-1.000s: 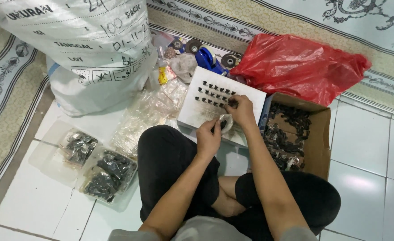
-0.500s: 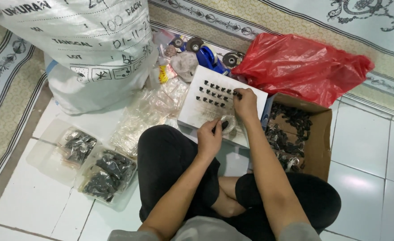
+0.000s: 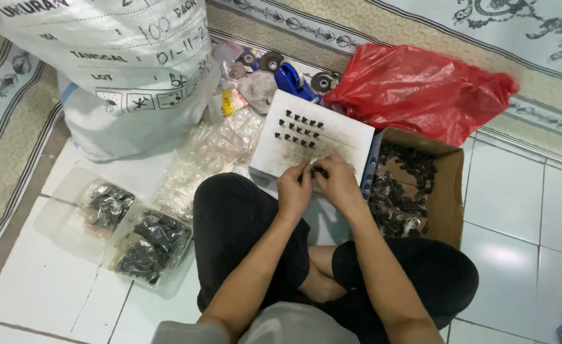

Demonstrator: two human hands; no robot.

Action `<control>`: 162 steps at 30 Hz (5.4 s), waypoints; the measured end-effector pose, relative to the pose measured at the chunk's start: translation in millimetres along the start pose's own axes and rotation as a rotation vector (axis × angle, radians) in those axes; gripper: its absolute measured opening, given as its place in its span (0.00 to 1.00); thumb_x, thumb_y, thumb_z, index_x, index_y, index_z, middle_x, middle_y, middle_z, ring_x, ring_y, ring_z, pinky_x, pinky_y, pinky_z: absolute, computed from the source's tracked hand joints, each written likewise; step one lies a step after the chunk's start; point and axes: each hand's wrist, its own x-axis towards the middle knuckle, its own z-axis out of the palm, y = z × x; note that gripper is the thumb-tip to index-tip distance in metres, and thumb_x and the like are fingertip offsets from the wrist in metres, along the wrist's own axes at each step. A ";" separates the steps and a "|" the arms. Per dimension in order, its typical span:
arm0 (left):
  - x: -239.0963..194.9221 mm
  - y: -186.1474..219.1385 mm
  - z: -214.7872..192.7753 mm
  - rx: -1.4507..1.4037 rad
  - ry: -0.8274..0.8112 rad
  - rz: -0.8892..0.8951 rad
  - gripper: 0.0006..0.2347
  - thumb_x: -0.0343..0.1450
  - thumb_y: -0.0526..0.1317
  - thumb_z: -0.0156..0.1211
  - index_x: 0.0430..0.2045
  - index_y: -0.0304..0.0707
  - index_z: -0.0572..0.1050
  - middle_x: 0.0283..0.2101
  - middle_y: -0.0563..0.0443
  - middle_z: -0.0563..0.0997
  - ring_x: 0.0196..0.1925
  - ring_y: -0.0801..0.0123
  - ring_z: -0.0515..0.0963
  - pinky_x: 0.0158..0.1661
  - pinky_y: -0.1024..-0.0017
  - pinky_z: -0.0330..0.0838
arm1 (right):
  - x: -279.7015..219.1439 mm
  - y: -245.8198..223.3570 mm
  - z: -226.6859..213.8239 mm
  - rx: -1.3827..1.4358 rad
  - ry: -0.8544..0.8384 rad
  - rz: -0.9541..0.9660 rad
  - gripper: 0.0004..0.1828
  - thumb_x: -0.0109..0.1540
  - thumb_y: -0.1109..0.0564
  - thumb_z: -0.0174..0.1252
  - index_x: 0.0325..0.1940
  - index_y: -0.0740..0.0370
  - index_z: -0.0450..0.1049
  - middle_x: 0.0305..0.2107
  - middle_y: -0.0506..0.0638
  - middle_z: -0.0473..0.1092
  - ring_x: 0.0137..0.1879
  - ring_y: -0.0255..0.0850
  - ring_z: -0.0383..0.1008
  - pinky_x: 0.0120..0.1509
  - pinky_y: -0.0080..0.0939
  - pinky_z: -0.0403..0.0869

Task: The person sits on the floor and repeatedly picks small black plastic parts from a cardboard box, places them into a white tray with rows of holes, and then transfers them into small clear plastic bags. The person handles the parts one by one and arranges them in the tray before bagging them.

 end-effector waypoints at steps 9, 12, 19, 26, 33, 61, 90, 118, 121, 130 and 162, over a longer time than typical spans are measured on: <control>-1.8 0.8 -1.3 0.032 0.056 0.018 0.12 0.77 0.36 0.53 0.45 0.24 0.81 0.40 0.31 0.83 0.46 0.46 0.84 0.45 0.59 0.80 | 0.9 6.4 -3.6 0.227 0.225 0.132 0.12 0.61 0.59 0.65 0.49 0.61 0.83 0.37 0.61 0.79 0.42 0.54 0.81 0.44 0.46 0.79; -2.6 -1.4 -3.2 0.087 0.062 0.023 0.12 0.77 0.36 0.53 0.44 0.25 0.81 0.38 0.31 0.83 0.45 0.45 0.84 0.43 0.59 0.80 | 23.5 28.0 -4.1 0.302 0.240 0.212 0.19 0.59 0.58 0.68 0.53 0.65 0.80 0.36 0.60 0.77 0.40 0.45 0.79 0.43 0.44 0.78; -0.3 -6.7 -6.9 0.121 0.055 0.016 0.12 0.77 0.35 0.52 0.43 0.23 0.81 0.37 0.31 0.83 0.42 0.43 0.83 0.41 0.57 0.79 | 77.3 16.6 -2.1 0.255 0.038 0.348 0.39 0.50 0.53 0.72 0.64 0.68 0.73 0.41 0.64 0.76 0.48 0.52 0.81 0.52 0.53 0.79; 0.4 -7.2 -4.5 0.146 0.037 0.017 0.12 0.77 0.36 0.52 0.42 0.25 0.81 0.36 0.34 0.83 0.41 0.47 0.84 0.40 0.60 0.80 | 99.5 41.3 28.9 0.111 0.066 0.269 0.24 0.52 0.62 0.67 0.53 0.69 0.79 0.41 0.69 0.77 0.51 0.64 0.79 0.52 0.58 0.80; -0.6 -12.4 -1.7 0.133 0.045 0.022 0.10 0.76 0.36 0.54 0.41 0.27 0.82 0.35 0.34 0.83 0.40 0.45 0.84 0.39 0.59 0.79 | 102.7 76.7 48.5 0.101 0.198 0.330 0.12 0.54 0.60 0.66 0.42 0.54 0.84 0.34 0.56 0.79 0.45 0.53 0.82 0.48 0.49 0.81; 3.4 1.6 -9.3 0.032 0.069 -0.041 0.11 0.76 0.35 0.53 0.40 0.24 0.82 0.34 0.31 0.84 0.41 0.43 0.85 0.38 0.58 0.81 | 23.7 -19.7 1.3 0.027 -0.153 0.204 0.17 0.59 0.56 0.62 0.51 0.63 0.82 0.44 0.67 0.78 0.54 0.65 0.78 0.61 0.60 0.76; -0.6 -39.4 9.0 0.243 0.127 0.120 0.10 0.74 0.36 0.55 0.36 0.28 0.82 0.31 0.35 0.83 0.35 0.46 0.85 0.33 0.62 0.79 | 107.9 36.4 32.4 0.017 0.108 0.087 0.19 0.53 0.57 0.69 0.46 0.65 0.82 0.36 0.65 0.75 0.46 0.63 0.80 0.50 0.58 0.79; -0.6 -40.9 9.4 0.218 0.074 0.098 0.10 0.74 0.35 0.54 0.38 0.27 0.82 0.34 0.34 0.84 0.39 0.46 0.85 0.36 0.61 0.80 | 116.6 45.7 43.7 0.047 0.094 0.123 0.15 0.51 0.61 0.65 0.40 0.69 0.82 0.33 0.66 0.76 0.43 0.61 0.80 0.45 0.53 0.81; -0.9 -39.5 9.0 0.202 0.072 0.102 0.10 0.74 0.35 0.54 0.39 0.25 0.81 0.34 0.32 0.84 0.39 0.44 0.85 0.36 0.60 0.80 | 116.3 43.9 42.4 0.051 0.082 0.116 0.16 0.51 0.61 0.65 0.41 0.70 0.82 0.33 0.67 0.76 0.44 0.63 0.80 0.45 0.55 0.81; -0.1 -35.5 7.6 0.188 0.072 0.106 0.09 0.74 0.35 0.55 0.38 0.27 0.82 0.33 0.33 0.84 0.38 0.44 0.84 0.36 0.60 0.80 | 118.5 33.8 37.6 0.021 -0.002 0.148 0.16 0.52 0.58 0.67 0.42 0.67 0.83 0.38 0.66 0.78 0.50 0.63 0.79 0.53 0.57 0.80; -0.8 -1.1 -6.5 0.010 0.050 0.138 0.09 0.76 0.35 0.54 0.39 0.28 0.80 0.35 0.36 0.82 0.39 0.45 0.83 0.35 0.60 0.80 | 3.2 10.3 10.3 0.463 0.080 0.300 0.23 0.57 0.55 0.72 0.55 0.63 0.79 0.42 0.60 0.76 0.45 0.47 0.77 0.51 0.48 0.78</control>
